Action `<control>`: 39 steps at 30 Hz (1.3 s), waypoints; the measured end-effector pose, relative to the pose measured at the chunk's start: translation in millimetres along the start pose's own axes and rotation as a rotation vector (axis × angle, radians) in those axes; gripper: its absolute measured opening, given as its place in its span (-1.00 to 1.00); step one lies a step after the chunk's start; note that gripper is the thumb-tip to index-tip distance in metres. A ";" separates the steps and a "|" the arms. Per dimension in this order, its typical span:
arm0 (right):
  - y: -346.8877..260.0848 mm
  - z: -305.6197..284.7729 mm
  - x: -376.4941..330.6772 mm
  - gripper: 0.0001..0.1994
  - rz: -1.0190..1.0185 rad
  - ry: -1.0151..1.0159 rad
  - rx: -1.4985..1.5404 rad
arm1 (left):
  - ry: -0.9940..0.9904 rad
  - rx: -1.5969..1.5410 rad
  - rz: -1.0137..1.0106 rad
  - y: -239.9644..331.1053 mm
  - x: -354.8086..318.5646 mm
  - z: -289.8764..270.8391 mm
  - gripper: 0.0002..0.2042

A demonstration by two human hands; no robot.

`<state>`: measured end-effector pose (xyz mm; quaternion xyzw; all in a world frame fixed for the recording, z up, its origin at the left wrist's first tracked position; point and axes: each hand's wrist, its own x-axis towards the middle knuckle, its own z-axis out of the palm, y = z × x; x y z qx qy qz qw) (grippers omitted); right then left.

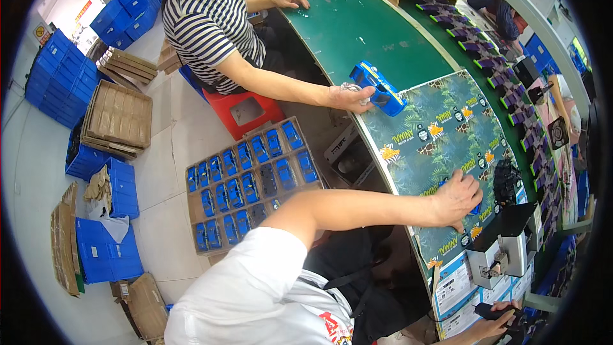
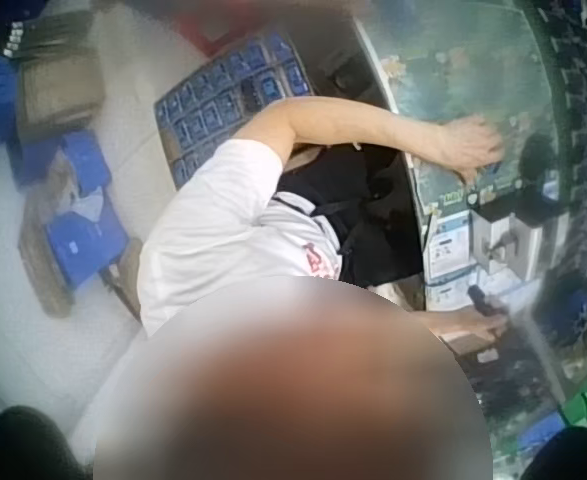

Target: The person assembles small plastic toy cars at a factory workbench by screwing plastic chassis together with an electric screwdriver, then tests the completed cars.

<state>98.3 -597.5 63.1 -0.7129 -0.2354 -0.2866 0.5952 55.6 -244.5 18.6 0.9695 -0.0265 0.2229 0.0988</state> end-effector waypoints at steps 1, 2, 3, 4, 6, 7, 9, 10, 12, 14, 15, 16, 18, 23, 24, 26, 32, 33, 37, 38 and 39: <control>9.7 -5.4 0.0 -0.74 -0.129 0.023 -0.175 | 0.091 -0.049 0.030 -7.4 -7.5 -21.9 -0.25; 16.7 -10.9 -0.9 -0.73 -0.265 0.050 -0.364 | 0.188 -0.110 0.070 -17.9 -11.2 -40.5 -0.26; 10.2 -5.5 -1.4 -0.73 -0.255 0.051 -0.366 | 0.280 -0.178 0.096 -36.5 -16.8 -63.5 -0.29; -5.5 4.4 0.0 -0.74 -0.073 0.015 -0.051 | 0.372 -0.245 0.124 -60.6 -23.0 -89.4 -0.32; 13.3 -23.0 -2.6 -0.70 0.176 -0.035 0.013 | 0.527 -0.158 0.033 -121.0 -42.1 -134.2 -0.40; 17.6 -25.3 -2.6 -0.69 0.184 -0.036 0.042 | 0.422 -0.039 -0.020 -147.1 -51.8 -162.3 -0.34; 16.6 -15.9 -5.1 -0.70 0.199 -0.007 0.153 | 0.173 0.131 -0.089 -192.8 -75.4 -186.4 -0.20; 17.8 -17.3 -6.5 -0.71 0.186 -0.029 0.110 | 0.023 0.130 -0.080 -210.7 -82.1 -187.9 -0.22; 28.4 -23.8 -5.1 -0.70 0.179 -0.034 0.049 | -0.149 -0.062 -0.140 -236.4 -81.1 -185.5 -0.24; 28.3 -20.0 -5.1 -0.69 0.197 -0.015 0.045 | -0.392 -0.251 -0.235 -249.2 -73.5 -189.7 -0.34; 28.1 -17.6 -5.5 -0.68 0.209 -0.003 0.044 | -0.436 -0.321 -0.250 -257.0 -68.2 -194.0 -0.37; 31.6 -18.5 -5.8 -0.67 0.223 -0.015 0.094 | -0.479 -0.392 -0.264 -261.6 -63.0 -198.1 -0.41; 34.1 -26.1 -5.5 -0.67 0.230 0.002 0.090 | -0.483 -0.417 -0.256 -263.6 -55.3 -197.9 -0.46; 35.5 -36.6 -7.6 -0.64 0.214 0.011 0.088 | -0.570 -0.507 -0.418 -271.0 -40.7 -188.7 -0.53; 37.5 -37.4 -8.5 -0.64 0.225 0.020 0.085 | -0.584 -0.517 -0.444 -273.1 -38.3 -187.9 -0.55; 41.3 -38.3 -7.9 -0.62 0.220 0.004 0.163 | -0.578 -0.511 -0.406 -273.9 -31.8 -184.0 -0.58; 46.1 -46.8 -10.8 -0.67 0.225 -0.064 0.124 | -0.231 -0.875 -0.664 -250.0 -10.7 -160.8 -0.66; 46.0 -47.5 -11.6 -0.68 0.233 -0.011 0.094 | -0.146 -1.073 -0.690 -236.4 -11.5 -151.6 -0.64; 38.6 -43.6 -15.5 -0.65 0.227 0.040 0.101 | -0.016 -1.902 -0.713 -156.3 -32.0 -107.7 -0.57; 38.8 -40.2 -17.0 -0.62 0.216 0.037 0.122 | 0.013 -1.928 -0.797 -137.5 -40.5 -97.3 -0.52; 39.5 -37.7 -18.1 -0.59 0.209 0.028 0.145 | 0.015 -1.927 -0.769 -128.6 -48.3 -88.9 -0.52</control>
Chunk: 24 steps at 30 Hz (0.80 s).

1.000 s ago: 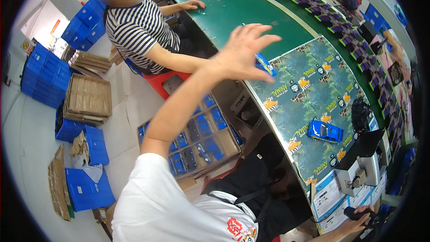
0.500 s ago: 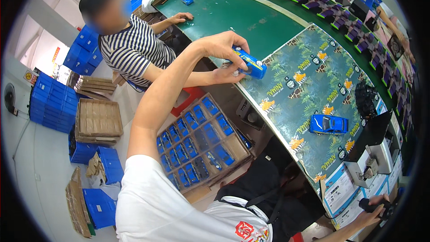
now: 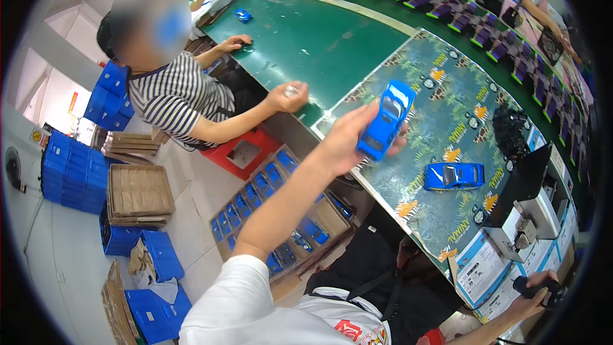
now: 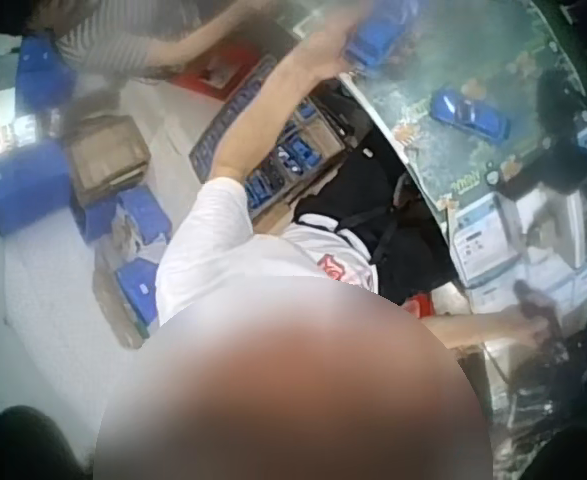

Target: The person assembles small plastic toy cars at a factory workbench by screwing plastic chassis together with an electric screwdriver, then tests the completed cars.

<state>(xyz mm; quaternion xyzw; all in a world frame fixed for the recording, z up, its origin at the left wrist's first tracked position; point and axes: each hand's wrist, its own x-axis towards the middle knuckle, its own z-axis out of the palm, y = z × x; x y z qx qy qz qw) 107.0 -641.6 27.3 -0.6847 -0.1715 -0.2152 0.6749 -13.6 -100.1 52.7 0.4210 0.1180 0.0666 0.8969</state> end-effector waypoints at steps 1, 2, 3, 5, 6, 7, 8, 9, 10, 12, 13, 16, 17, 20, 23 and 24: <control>0.3 0.8 1.8 -0.52 0.008 -0.039 0.037 | -0.019 0.001 0.013 -10.6 -2.2 2.9 -0.51; -0.1 1.1 1.7 -0.52 0.009 -0.035 0.023 | 0.032 0.121 0.074 -21.4 -1.8 8.5 -0.53; -1.2 1.0 0.3 -0.50 -0.003 -0.023 0.000 | 0.081 0.242 0.135 -30.1 -0.2 15.4 -0.54; -7.7 5.6 -1.0 -0.46 -0.018 -0.072 -0.034 | 0.154 0.377 0.227 -42.8 5.4 5.1 -0.50; -9.4 8.9 -0.2 -0.46 -0.018 -0.067 -0.036 | 0.185 0.441 0.259 -47.3 6.0 0.8 -0.49; -8.5 8.3 -0.7 -0.45 -0.002 -0.082 -0.025 | 0.219 0.402 0.285 -51.0 5.7 2.4 -0.50; -8.0 7.7 -1.5 -0.45 0.014 -0.098 -0.012 | 0.229 0.392 0.294 -52.2 5.7 3.4 -0.50; -8.3 6.8 -2.7 -0.45 0.015 -0.090 -0.016 | 0.240 0.383 0.304 -52.5 6.1 4.7 -0.50; -7.4 5.4 -3.2 -0.44 0.001 -0.069 -0.036 | 0.241 0.394 0.307 -52.5 5.4 7.2 -0.50; -5.4 3.7 -3.3 -0.43 -0.011 -0.046 -0.054 | 0.243 0.446 0.337 -55.8 7.6 9.7 -0.49; -4.4 4.3 -3.5 -0.43 -0.023 -0.028 -0.047 | 0.248 0.498 0.370 -57.0 8.3 10.6 -0.48; -3.8 4.4 -1.6 -0.41 -0.023 -0.025 -0.032 | 0.251 0.492 0.385 -60.0 9.0 12.6 -0.47; -3.8 4.3 -1.3 -0.41 -0.011 -0.041 -0.027 | 0.256 0.498 0.398 -60.5 8.9 12.8 -0.47; -3.3 5.9 -1.5 -0.40 0.019 -0.045 -0.023 | 0.264 0.516 0.398 -57.6 5.6 16.2 -0.47; -3.7 5.9 -2.6 -0.39 0.008 -0.022 -0.010 | 0.283 0.563 0.423 -60.1 6.2 16.8 -0.49; -3.3 6.0 -2.9 -0.39 0.007 -0.023 -0.008 | 0.284 0.563 0.424 -60.8 6.4 17.4 -0.49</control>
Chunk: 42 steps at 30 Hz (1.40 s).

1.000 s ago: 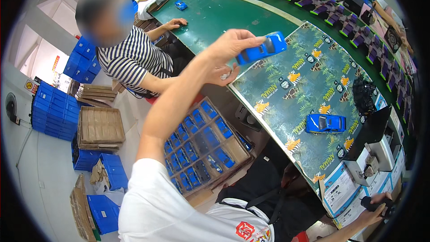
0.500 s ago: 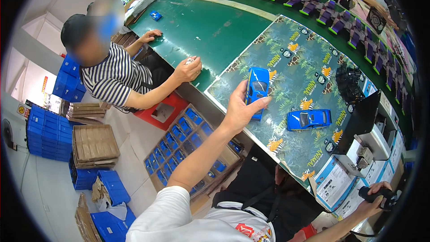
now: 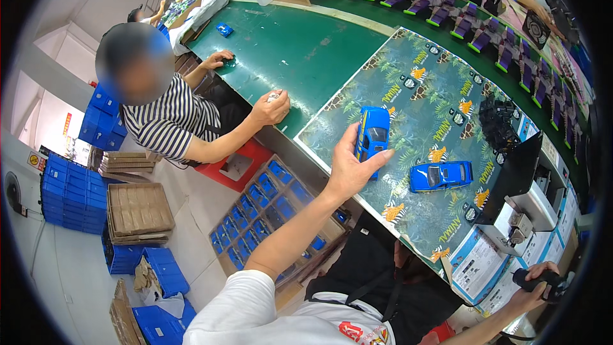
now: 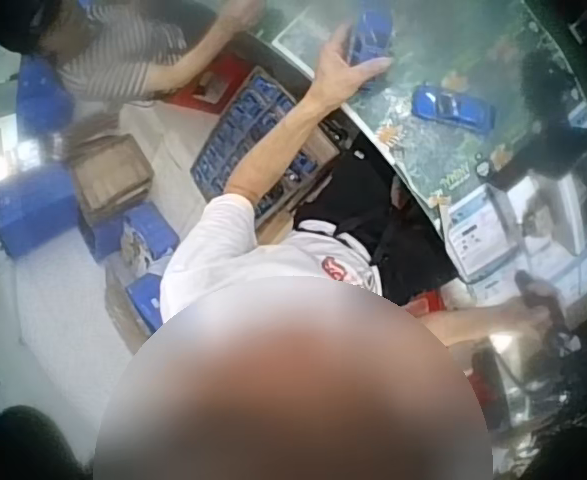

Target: The person assembles small plastic toy cars at a factory workbench by screwing plastic chassis together with an electric screwdriver, then tests the completed cars.

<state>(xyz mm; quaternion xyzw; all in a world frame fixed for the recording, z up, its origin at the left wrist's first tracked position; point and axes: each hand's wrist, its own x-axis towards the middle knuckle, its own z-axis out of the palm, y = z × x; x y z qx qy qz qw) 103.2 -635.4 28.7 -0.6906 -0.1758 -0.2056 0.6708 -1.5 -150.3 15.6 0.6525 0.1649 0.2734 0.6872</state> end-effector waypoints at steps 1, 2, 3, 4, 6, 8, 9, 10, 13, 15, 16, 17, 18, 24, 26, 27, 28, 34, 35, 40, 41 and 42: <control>0.1 -0.1 0.0 -0.40 -0.009 0.021 0.000 | 0.013 0.032 0.018 -0.1 -0.3 1.3 -0.49; 0.3 -0.4 0.0 -0.40 -0.017 0.041 0.000 | 0.026 0.064 0.035 -0.4 -0.5 2.8 -0.49; 0.5 -0.8 -0.1 -0.40 -0.019 0.040 -0.001 | 0.027 0.063 0.035 -0.5 -0.5 4.7 -0.49; -0.7 0.8 0.0 -0.40 -0.027 0.021 0.004 | 0.042 0.126 0.047 0.0 -0.4 7.0 -0.48; -3.4 2.9 -0.3 -0.40 -0.035 0.002 0.007 | 0.060 0.223 0.060 3.5 -0.7 11.6 -0.46; -7.3 2.5 -1.9 -0.39 -0.035 -0.022 -0.042 | 0.081 0.255 0.054 5.0 -1.1 17.7 -0.45; -8.3 2.6 -2.1 -0.39 -0.035 -0.019 -0.046 | 0.105 0.290 0.049 5.2 -1.1 20.3 -0.45; -8.9 3.5 -2.5 -0.39 -0.031 -0.006 -0.036 | 0.102 0.291 0.048 5.7 -1.1 21.9 -0.45; -11.0 5.5 -3.8 -0.40 -0.027 0.007 -0.028 | 0.114 0.409 0.136 7.4 1.2 26.1 -0.42; -12.0 5.8 -3.9 -0.40 -0.026 0.008 -0.028 | 0.095 0.537 0.091 9.2 2.5 28.2 -0.40; -12.1 5.2 -4.0 -0.40 -0.015 0.004 -0.025 | 0.094 0.534 0.091 8.5 2.8 28.1 -0.40; -12.2 4.6 -4.1 -0.40 -0.004 -0.001 -0.022 | 0.108 0.558 0.126 7.2 3.2 27.9 -0.44; -12.5 4.0 -4.4 -0.40 -0.006 -0.001 -0.024 | 0.122 0.583 0.160 5.9 3.7 27.6 -0.48; -7.7 -4.6 -5.5 -0.40 0.011 0.016 0.015 | 0.121 0.640 0.162 6.9 7.2 32.2 -0.48; -8.0 -3.5 -5.4 -0.40 0.017 0.021 0.028 | 0.119 0.657 0.161 8.9 8.1 33.0 -0.49; -8.3 -2.9 -5.4 -0.40 0.015 0.024 0.029 | 0.119 0.673 0.158 10.0 8.4 33.3 -0.49; -7.7 -3.0 -5.5 -0.39 0.000 0.016 0.010 | 0.117 0.672 0.161 11.3 8.6 33.4 -0.49; -1.9 -1.1 -4.9 -0.36 -0.020 0.051 0.051 | 0.093 0.688 0.102 11.3 8.1 33.3 -0.43; -0.2 -1.2 -4.2 -0.36 -0.025 0.058 0.105 | 0.113 0.683 0.113 12.8 7.4 34.7 -0.44; -3.8 1.3 -4.8 -0.35 -0.039 0.067 0.072 | 0.177 0.589 0.150 6.3 7.7 34.8 -0.57; -4.5 1.6 -4.4 -0.35 -0.037 0.064 0.058 | 0.179 0.586 0.154 4.5 6.9 34.8 -0.57; -4.6 2.2 -3.9 -0.35 -0.042 0.064 0.058 | 0.159 0.611 0.173 1.9 6.3 34.7 -0.54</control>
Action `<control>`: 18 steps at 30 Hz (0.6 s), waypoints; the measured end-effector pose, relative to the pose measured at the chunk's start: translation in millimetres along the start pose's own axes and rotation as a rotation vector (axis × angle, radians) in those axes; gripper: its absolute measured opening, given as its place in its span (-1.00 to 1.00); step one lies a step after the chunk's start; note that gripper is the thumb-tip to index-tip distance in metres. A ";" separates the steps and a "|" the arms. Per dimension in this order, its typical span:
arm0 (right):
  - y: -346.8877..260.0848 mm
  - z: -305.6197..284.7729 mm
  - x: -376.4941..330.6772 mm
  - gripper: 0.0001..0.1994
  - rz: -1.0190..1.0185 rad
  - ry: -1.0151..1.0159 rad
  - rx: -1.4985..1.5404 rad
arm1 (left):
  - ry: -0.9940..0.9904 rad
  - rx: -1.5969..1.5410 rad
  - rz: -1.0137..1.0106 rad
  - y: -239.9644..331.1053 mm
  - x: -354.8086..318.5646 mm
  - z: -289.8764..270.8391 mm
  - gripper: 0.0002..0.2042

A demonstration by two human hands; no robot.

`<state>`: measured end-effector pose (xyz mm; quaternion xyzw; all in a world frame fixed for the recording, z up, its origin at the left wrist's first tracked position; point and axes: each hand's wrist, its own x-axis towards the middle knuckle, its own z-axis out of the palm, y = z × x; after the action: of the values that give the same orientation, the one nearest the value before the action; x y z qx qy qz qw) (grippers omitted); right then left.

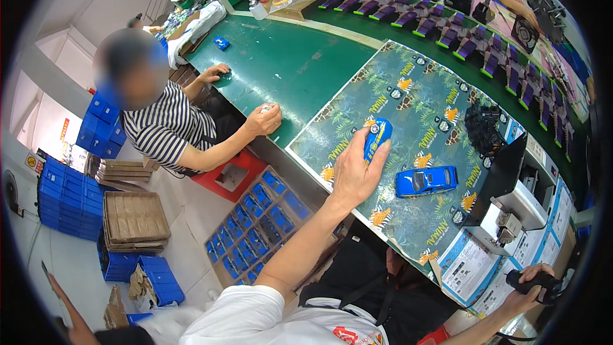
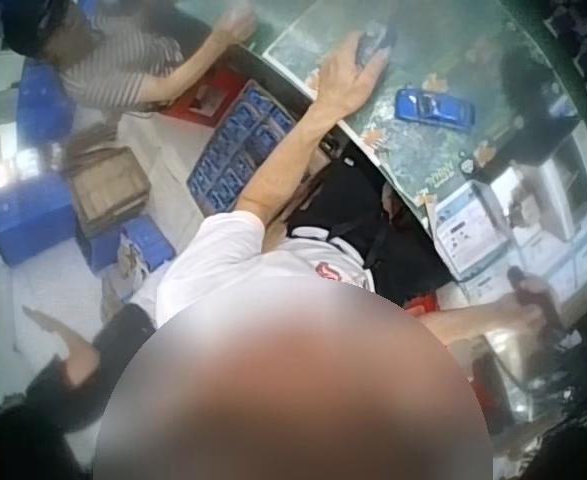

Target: The person assembles small plastic toy cars at a factory workbench by screwing plastic chassis together with an electric screwdriver, then tests the completed cars.

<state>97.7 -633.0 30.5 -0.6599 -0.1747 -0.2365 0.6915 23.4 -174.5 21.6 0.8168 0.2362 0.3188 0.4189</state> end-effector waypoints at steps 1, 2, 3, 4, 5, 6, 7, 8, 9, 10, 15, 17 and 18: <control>-0.8 0.8 -0.4 -0.36 0.005 0.000 -0.007 | -0.015 0.023 0.025 0.7 -1.4 -0.7 -0.51; -1.4 1.5 -0.4 -0.36 0.010 0.000 -0.015 | -0.025 0.020 0.008 1.9 -2.9 -1.9 -0.50; -1.1 2.7 -0.1 -0.36 0.007 -0.001 -0.015 | -0.023 0.019 0.009 3.6 -2.4 -2.9 -0.50; 0.5 2.5 0.2 -0.37 0.012 0.004 -0.005 | -0.015 0.036 0.015 5.0 -2.1 -3.8 -0.48; 1.3 1.5 0.5 -0.39 0.016 0.008 0.004 | -0.007 0.053 0.020 6.3 -2.4 -4.5 -0.46; 1.0 -0.4 0.7 -0.39 0.015 0.005 0.003 | -0.032 0.062 -0.001 7.4 -3.5 -4.2 -0.43; 0.4 -1.3 0.8 -0.41 0.007 0.014 -0.011 | -0.058 0.070 -0.021 8.6 -3.8 -3.7 -0.39; 0.2 -2.2 1.3 -0.43 0.000 0.023 -0.025 | -0.087 0.074 -0.058 12.0 -3.9 -4.0 -0.36; 0.8 -2.8 2.1 -0.43 -0.002 0.022 -0.027 | -0.086 0.071 -0.059 12.7 -3.3 -4.4 -0.36; 0.5 -3.5 2.6 -0.44 0.001 0.032 -0.008 | -0.103 0.085 -0.067 13.1 -3.4 -4.8 -0.34; -5.9 -5.4 2.1 -0.48 0.024 -0.012 0.038 | -0.130 0.075 -0.064 8.7 -0.9 -7.2 -0.25; -5.9 -9.0 2.4 -0.49 0.049 -0.029 0.079 | -0.172 0.096 -0.065 8.0 0.7 -7.4 -0.23; -5.6 -10.7 2.4 -0.49 0.049 -0.028 0.077 | -0.174 0.095 -0.064 7.6 1.8 -7.5 -0.23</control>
<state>95.7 -643.9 35.8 -0.6399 -0.1770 -0.2034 0.7196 20.2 -173.4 31.9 0.8523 0.2398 0.2216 0.4086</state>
